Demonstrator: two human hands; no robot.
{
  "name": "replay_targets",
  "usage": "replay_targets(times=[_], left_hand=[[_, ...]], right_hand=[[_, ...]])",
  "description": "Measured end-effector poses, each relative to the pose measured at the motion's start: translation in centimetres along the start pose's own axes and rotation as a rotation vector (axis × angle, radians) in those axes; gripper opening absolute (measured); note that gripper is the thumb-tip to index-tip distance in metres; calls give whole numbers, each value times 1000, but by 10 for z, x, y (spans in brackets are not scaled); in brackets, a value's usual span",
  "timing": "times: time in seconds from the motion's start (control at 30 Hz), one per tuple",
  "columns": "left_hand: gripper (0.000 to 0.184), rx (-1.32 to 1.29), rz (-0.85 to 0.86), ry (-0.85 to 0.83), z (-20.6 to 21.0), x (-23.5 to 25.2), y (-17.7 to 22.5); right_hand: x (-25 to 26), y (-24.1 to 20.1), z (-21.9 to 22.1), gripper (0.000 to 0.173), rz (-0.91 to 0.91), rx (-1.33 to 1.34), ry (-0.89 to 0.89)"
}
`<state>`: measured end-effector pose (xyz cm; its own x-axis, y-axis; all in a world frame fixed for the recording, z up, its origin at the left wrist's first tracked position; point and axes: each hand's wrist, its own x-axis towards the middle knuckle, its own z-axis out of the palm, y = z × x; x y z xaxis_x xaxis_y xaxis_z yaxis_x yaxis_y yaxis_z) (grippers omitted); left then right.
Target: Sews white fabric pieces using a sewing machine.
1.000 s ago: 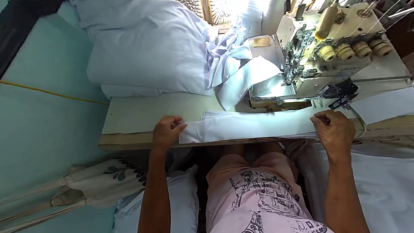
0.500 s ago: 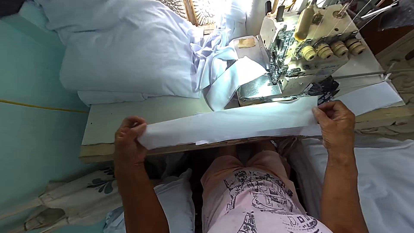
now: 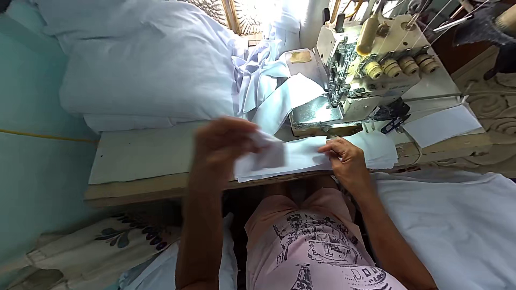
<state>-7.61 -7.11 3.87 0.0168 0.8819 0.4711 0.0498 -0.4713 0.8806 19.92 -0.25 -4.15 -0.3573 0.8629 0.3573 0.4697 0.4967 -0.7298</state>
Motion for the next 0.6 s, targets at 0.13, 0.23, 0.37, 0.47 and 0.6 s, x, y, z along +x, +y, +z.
replay_targets(times=[0.13, 0.23, 0.37, 0.47, 0.6], left_hand=[[20, 209, -162, -254, 62, 12, -35], [10, 317, -133, -254, 81, 19, -43], [6, 360, -24, -219, 80, 27, -44], [4, 353, -23, -212, 72, 29, -39], [3, 196, -72, -289, 61, 34, -47]], right_hand=[[-8, -6, -3, 30, -30, -83, 21], [-12, -8, -5, 30, -102, -64, 77], [-15, -16, -7, 33, -212, 56, 107], [-15, -24, 1, 32, -218, 120, 168], [-11, -33, 12, 10, -215, 221, 244]])
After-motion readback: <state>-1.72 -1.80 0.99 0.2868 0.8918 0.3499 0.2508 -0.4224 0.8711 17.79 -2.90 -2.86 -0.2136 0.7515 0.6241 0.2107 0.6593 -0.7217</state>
